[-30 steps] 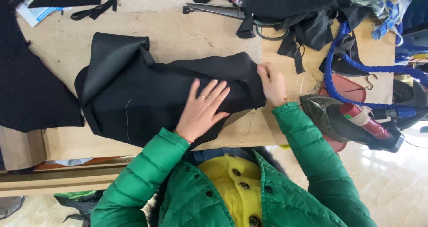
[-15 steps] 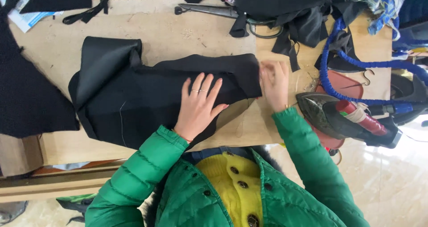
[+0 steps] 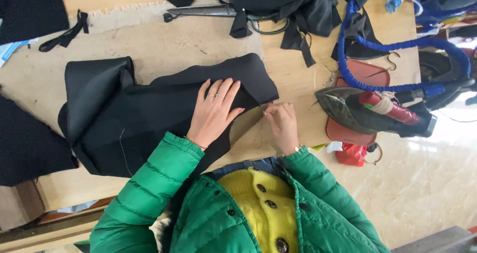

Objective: The person irons a black fabric piece on a wooden table using a steam iron. They then place a patterned cloth over the fabric and continue ironing, smoothing the material with their hands between passes.

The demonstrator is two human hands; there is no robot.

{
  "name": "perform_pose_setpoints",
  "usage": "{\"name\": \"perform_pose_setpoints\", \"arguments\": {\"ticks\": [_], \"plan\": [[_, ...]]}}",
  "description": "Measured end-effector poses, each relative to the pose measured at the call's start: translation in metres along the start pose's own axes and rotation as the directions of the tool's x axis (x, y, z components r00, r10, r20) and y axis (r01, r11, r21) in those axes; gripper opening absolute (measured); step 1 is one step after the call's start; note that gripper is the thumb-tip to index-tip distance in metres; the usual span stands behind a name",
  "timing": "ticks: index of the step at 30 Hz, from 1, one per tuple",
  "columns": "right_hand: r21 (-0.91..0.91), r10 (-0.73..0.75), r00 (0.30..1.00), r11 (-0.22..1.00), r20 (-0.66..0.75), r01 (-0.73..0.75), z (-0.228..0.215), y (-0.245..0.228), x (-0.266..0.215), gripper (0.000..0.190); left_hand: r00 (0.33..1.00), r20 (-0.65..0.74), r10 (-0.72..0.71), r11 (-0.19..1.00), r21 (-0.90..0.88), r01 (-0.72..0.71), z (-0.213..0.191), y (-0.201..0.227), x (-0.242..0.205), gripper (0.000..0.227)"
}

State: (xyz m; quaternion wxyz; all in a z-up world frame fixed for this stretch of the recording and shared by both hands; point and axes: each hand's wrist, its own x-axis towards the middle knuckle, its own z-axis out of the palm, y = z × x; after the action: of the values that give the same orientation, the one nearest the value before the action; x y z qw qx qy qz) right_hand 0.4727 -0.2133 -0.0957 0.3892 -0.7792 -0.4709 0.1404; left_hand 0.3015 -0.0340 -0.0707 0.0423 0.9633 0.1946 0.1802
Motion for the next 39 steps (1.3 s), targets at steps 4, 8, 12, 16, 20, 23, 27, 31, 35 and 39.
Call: {"name": "perform_pose_setpoints", "arguments": {"ticks": [4, 8, 12, 16, 20, 23, 27, 31, 35, 39], "plan": [[-0.092, -0.016, 0.998, 0.995, 0.053, 0.021, -0.025, 0.022, -0.034, 0.006, 0.999, -0.019, -0.034, 0.999, -0.023, 0.033, 0.002, -0.001, 0.001, 0.059], [-0.38, 0.131, 0.959, 0.925, 0.253, -0.026, -0.059, 0.049, -0.074, 0.014, 0.999, -0.026, -0.034, 0.999, -0.036, 0.033, -0.003, 0.0, 0.003, 0.057], [-0.576, 0.338, 0.866, 0.814, 0.369, -0.072, -0.088, 0.064, -0.09, 0.019, 0.997, -0.046, -0.061, 0.996, -0.074, 0.057, -0.002, 0.002, 0.009, 0.051], [-0.557, 0.367, 0.843, 0.824, 0.393, -0.099, -0.091, 0.021, -0.062, 0.024, 0.995, -0.063, -0.072, 0.995, -0.067, 0.068, -0.009, 0.009, 0.017, 0.046], [-0.525, 0.275, 0.886, 0.85, 0.374, -0.042, -0.073, 0.014, -0.037, 0.029, 0.992, -0.048, 0.119, 0.986, -0.113, -0.124, -0.002, 0.021, 0.013, 0.053], [-0.628, 0.143, 0.967, 0.778, 0.21, 0.021, -0.095, 0.019, -0.013, 0.035, 0.983, -0.006, 0.185, 0.969, -0.162, -0.184, 0.004, 0.014, 0.004, 0.048], [-0.904, -0.101, 0.987, 0.422, -0.123, -0.069, -0.182, 0.034, 0.006, 0.07, 0.951, 0.096, 0.294, 0.953, -0.097, -0.285, -0.015, -0.005, 0.003, 0.05], [-0.742, 0.282, 0.959, 0.648, 0.026, -0.171, -0.232, 0.045, 0.027, 0.078, 0.937, 0.088, 0.338, 0.935, -0.145, -0.324, -0.013, -0.009, 0.002, 0.045], [-0.685, 0.578, 0.802, 0.645, 0.149, -0.337, -0.26, 0.061, 0.037, 0.058, 0.925, -0.023, 0.378, 0.918, -0.119, -0.378, -0.017, -0.007, -0.002, 0.023], [-0.775, 0.577, 0.792, 0.588, 0.2, -0.232, -0.266, 0.085, 0.027, 0.059, 0.906, 0.004, 0.424, 0.906, -0.004, -0.424, -0.017, -0.01, -0.009, 0.021]]}}
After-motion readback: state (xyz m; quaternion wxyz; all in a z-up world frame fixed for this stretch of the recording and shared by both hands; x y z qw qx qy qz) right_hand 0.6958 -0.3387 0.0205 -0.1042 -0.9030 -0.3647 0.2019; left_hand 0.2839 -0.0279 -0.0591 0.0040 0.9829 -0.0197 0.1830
